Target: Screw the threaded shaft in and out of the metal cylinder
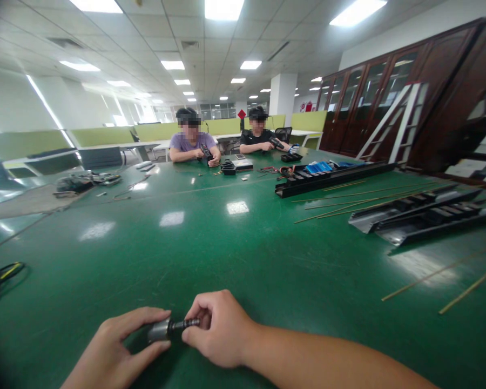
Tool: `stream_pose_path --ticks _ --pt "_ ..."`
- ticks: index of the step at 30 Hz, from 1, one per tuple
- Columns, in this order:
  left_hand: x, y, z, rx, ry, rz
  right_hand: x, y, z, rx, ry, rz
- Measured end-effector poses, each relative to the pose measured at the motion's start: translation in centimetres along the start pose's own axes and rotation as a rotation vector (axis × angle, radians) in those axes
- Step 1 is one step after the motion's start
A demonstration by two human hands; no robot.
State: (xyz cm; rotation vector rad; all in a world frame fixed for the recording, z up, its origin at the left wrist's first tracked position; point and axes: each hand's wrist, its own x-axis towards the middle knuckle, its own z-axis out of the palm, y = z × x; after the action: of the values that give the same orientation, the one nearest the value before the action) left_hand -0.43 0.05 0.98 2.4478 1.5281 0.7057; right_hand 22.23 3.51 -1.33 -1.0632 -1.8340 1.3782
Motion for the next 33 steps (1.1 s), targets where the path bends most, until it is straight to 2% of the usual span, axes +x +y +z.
stream_pose_path --ticks 12,22,30,33 --pt "0.0 0.1 -0.1 -0.002 -0.012 0.001 -0.1 0.0 0.0 -0.012 -0.001 -0.003" --pt "-0.2 -0.6 -0.8 -0.022 -0.014 0.067 -0.2 -0.3 0.1 0.009 0.04 -0.018" --pt "-0.5 -1.8 -1.3 0.036 0.049 0.106 0.1 0.0 0.3 0.045 0.072 -0.006" --pt "-0.4 -2.4 -1.5 0.075 0.086 0.073 0.0 -0.1 0.4 0.058 0.067 -0.01"
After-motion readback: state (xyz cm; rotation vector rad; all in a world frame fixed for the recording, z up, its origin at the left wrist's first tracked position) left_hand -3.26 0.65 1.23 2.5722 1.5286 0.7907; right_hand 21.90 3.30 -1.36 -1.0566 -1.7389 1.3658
